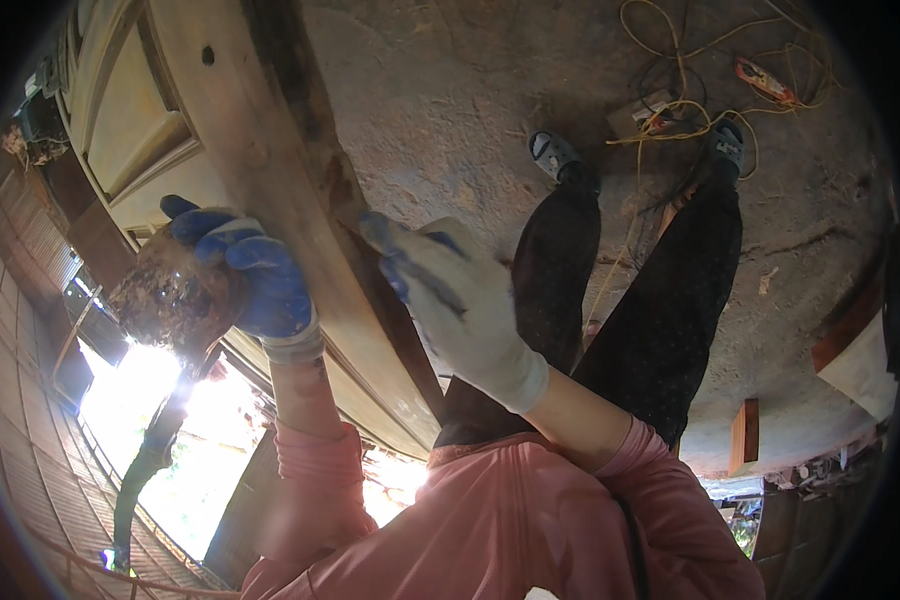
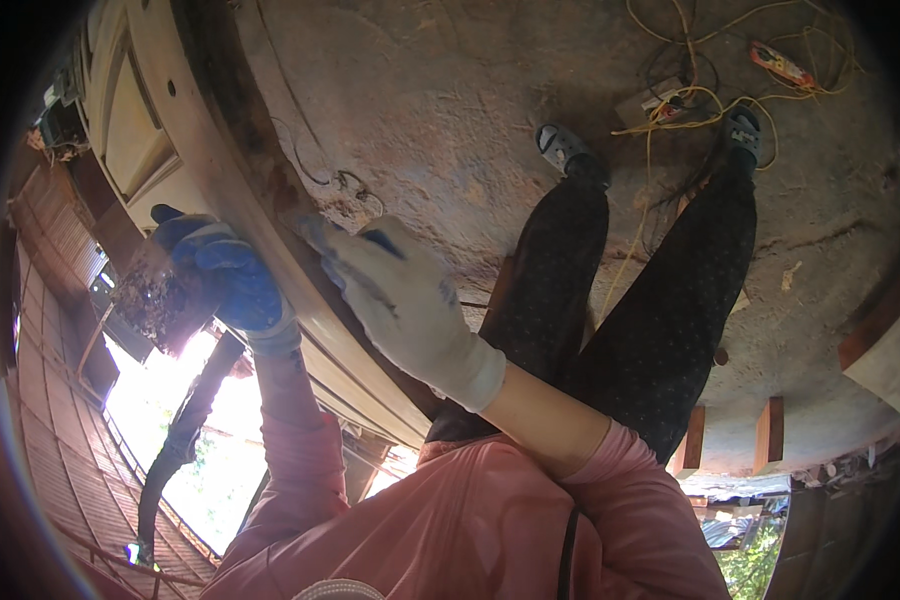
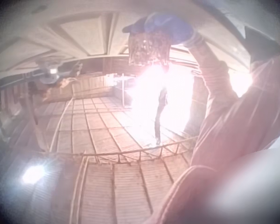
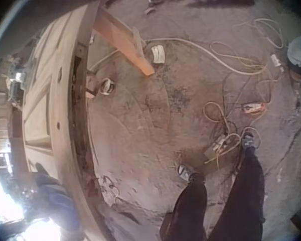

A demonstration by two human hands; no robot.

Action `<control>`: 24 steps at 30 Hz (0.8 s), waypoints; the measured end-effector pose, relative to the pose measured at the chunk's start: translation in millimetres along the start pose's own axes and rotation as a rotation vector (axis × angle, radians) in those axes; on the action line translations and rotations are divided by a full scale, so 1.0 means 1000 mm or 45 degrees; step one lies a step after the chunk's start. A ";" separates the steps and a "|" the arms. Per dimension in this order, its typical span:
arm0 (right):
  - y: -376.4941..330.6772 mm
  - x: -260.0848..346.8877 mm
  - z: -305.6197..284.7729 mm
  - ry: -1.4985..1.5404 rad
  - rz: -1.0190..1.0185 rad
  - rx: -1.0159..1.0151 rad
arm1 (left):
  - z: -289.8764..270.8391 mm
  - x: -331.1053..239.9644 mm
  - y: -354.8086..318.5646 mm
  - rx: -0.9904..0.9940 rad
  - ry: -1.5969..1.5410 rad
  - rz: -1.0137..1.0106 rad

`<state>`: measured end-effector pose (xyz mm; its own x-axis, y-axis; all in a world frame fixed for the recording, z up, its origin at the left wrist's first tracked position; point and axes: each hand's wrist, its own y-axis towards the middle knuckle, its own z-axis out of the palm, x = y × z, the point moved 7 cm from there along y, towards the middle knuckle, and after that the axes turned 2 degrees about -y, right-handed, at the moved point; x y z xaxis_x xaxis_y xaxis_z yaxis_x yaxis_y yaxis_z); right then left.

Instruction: The person kneels and uses a power sander on a wooden door, then stands to apply a dark stain to the door's edges and panels using a brush and a container. The person repeatedly dips the brush and applies the stain to different sections of the door.

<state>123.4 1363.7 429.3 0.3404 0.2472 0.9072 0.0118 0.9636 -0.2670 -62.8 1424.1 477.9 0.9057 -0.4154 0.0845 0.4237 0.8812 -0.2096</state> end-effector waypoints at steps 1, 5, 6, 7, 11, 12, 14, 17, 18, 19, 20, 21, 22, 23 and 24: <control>-0.001 -0.003 -0.002 0.098 0.046 -0.042 | 0.000 -0.001 -0.002 -0.003 -0.004 0.023; -0.001 0.001 0.000 -0.087 -0.015 0.018 | 0.001 0.001 -0.007 -0.047 -0.008 0.037; 0.000 0.003 0.001 -0.113 -0.053 0.013 | 0.001 0.000 -0.007 -0.044 0.000 0.048; -0.001 0.005 0.000 -0.140 -0.089 0.011 | 0.001 0.001 -0.009 -0.034 0.003 0.082; -0.002 -0.004 0.003 0.226 0.045 -0.060 | 0.001 0.001 -0.010 -0.020 0.006 0.088; -0.004 -0.009 0.004 0.209 0.156 -0.060 | 0.001 0.000 -0.010 -0.024 -0.020 0.103; -0.004 -0.013 0.002 0.240 0.213 -0.201 | 0.001 -0.002 -0.010 -0.025 -0.006 0.126; -0.002 -0.002 0.016 -0.064 0.021 0.028 | 0.000 0.000 -0.011 -0.069 0.002 0.081; -0.001 0.003 0.014 -0.083 -0.064 -0.013 | 0.000 -0.001 -0.011 -0.079 -0.017 0.085; -0.002 0.005 0.013 -0.127 -0.074 0.025 | 0.000 -0.002 -0.012 -0.072 -0.018 0.109; -0.001 0.008 0.011 -0.152 -0.137 0.020 | 0.000 -0.003 -0.012 -0.060 -0.019 0.128; -0.001 0.003 0.009 -0.071 -0.016 0.041 | 0.000 -0.003 -0.011 -0.053 -0.039 0.103; -0.001 0.000 0.005 0.035 0.060 0.024 | -0.001 -0.002 -0.010 -0.048 -0.057 0.083; 0.000 0.001 -0.002 0.181 0.069 -0.072 | 0.000 -0.001 -0.009 -0.045 -0.036 0.056; 0.001 0.000 0.001 0.076 0.109 0.018 | 0.001 -0.001 -0.009 -0.047 -0.054 0.060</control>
<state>122.4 1364.5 429.8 0.3952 0.3227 0.8600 -0.0327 0.9406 -0.3379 -67.6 1416.9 480.3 0.9247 -0.3632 0.1144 0.3806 0.8902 -0.2504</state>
